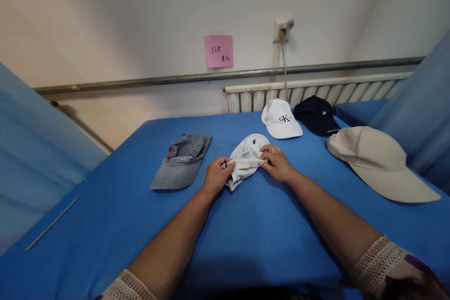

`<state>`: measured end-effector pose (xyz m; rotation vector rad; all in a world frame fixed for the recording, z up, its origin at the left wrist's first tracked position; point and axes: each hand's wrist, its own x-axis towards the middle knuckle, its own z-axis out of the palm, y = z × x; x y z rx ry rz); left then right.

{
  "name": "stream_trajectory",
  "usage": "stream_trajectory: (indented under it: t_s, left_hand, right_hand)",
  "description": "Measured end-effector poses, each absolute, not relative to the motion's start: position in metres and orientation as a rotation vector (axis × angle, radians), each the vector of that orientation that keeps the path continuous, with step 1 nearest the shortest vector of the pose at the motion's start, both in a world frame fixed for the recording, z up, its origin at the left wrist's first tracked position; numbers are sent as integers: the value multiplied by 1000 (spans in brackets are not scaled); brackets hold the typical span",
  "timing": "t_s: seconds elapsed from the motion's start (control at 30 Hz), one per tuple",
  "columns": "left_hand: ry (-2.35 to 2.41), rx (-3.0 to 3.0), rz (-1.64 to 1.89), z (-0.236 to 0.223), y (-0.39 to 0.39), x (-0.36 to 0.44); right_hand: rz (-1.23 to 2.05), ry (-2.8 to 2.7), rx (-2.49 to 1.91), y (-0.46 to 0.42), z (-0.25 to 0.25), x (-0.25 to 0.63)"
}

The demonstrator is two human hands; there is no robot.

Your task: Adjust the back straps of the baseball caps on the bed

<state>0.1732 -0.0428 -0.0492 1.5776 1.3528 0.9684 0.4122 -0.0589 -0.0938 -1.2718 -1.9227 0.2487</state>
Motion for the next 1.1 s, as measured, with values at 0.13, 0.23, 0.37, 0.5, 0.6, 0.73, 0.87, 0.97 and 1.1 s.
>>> stream_trajectory:
  t_s: [0.13,0.23,0.37,0.5,0.6,0.73,0.87,0.97,1.1]
  left_hand:
    - [1221,1608,916,-52,-45,171]
    - [1160,1728,867,-51,-48,172]
    - [1206,1885,898,-51,-52,174]
    - [1220,2021,991,-52,-53,176]
    - [1167,2097,1079,-54,-55,176]
    - [1090,2153,1153,-52,-60,178]
    - [1090,2145,1171,-49,-64,181]
    - [1104,2142,1183,-48,-65,181]
    - [1039,2257,1155,-49,-67,179]
  right_hand:
    - [255,-1902,-1237,-57,-98,413]
    - [271,-1886,-1240,-56,-100,412]
    - [289,-1861,-1258,-57,-98,410]
    - [283,-1809,-1293,-59,-94,409]
    - [281,-1749,-1343,-60,-93,408]
    - [298,-1640,-1403,-62,-92,403]
    - [328,-1457,-1472,-70,-84,393]
    - [493,-1364,-1511,-79,-75,380]
    - [1158,-1169,-1349,-93,-63,361]
